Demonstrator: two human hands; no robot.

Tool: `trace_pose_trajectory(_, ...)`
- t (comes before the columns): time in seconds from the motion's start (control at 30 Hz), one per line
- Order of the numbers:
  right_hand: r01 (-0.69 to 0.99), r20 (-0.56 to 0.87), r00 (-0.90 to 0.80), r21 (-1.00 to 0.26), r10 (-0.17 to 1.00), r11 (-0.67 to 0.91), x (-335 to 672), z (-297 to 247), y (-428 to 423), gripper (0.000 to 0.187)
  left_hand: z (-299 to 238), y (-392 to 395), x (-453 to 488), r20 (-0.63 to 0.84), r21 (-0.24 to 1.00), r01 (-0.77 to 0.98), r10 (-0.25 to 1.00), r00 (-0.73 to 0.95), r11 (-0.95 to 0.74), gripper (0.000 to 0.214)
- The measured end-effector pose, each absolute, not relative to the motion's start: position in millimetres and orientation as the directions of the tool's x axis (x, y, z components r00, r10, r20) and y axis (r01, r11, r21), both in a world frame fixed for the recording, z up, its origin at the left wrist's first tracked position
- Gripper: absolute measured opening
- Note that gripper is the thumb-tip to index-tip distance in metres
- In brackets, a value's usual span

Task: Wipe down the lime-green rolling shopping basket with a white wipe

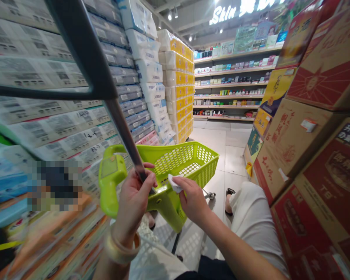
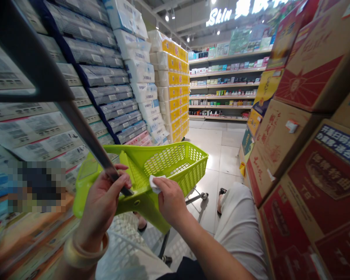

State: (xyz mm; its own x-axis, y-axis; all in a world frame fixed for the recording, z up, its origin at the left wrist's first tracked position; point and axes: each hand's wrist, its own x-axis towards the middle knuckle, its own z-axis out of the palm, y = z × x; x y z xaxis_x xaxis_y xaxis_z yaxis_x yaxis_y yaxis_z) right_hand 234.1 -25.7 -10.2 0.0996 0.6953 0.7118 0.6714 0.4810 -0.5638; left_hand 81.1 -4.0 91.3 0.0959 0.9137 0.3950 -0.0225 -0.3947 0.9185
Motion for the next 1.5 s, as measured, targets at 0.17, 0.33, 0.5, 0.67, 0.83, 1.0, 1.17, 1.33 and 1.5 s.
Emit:
trace_pose_trajectory(0.17,0.602,0.785,-0.049,-0.470,0.618,0.645,221.8,-2.2,-32.7,0.049,89.5,-4.2,84.1,0.346,0.936,-0.092,0.935,0.076,-0.339,0.026)
trace_pose_trajectory(0.33,0.670,0.734,0.121,-0.557,0.668,0.491,243.3,-21.5,-24.6,0.053,90.2,-9.1,82.6,0.333,0.940,-0.118,0.937,0.108,-0.320,0.026)
trace_pose_trajectory(0.5,0.612,0.746,0.034,-0.541,0.665,0.576,230.9,-8.3,-37.4,0.050,87.4,-15.4,80.0,0.341,0.938,-0.108,0.932,0.122,-0.329,0.026)
trace_pose_trajectory(0.67,0.569,0.787,-0.054,-0.482,0.615,0.666,227.0,-6.7,-41.7,0.046,89.7,-20.2,77.2,0.320,0.946,-0.095,0.940,0.120,-0.310,0.027)
trace_pose_trajectory(0.83,0.682,0.710,0.158,-0.581,0.686,0.444,249.0,-24.1,-34.9,0.052,93.5,-22.5,75.1,0.290,0.956,-0.078,0.948,0.129,-0.282,0.029)
trace_pose_trajectory(1.0,0.569,0.756,0.000,-0.538,0.654,0.622,227.8,-5.1,-47.1,0.048,93.8,-22.8,74.7,0.311,0.950,-0.069,0.943,0.114,-0.305,0.029)
trace_pose_trajectory(1.17,0.545,0.774,-0.029,-0.518,0.633,0.659,231.7,-9.1,-43.7,0.046,93.4,-20.0,71.8,0.302,0.953,-0.061,0.942,0.145,-0.296,0.029)
trace_pose_trajectory(1.33,0.663,0.693,0.132,-0.593,0.709,0.457,248.6,-21.9,-35.6,0.052,94.6,-18.9,69.4,0.297,0.955,-0.070,0.940,0.168,-0.289,0.030)
trace_pose_trajectory(1.5,0.545,0.754,-0.054,-0.527,0.654,0.652,224.4,-2.0,-46.2,0.049,97.8,-17.9,69.7,0.297,0.954,-0.092,0.938,0.178,-0.284,0.032)
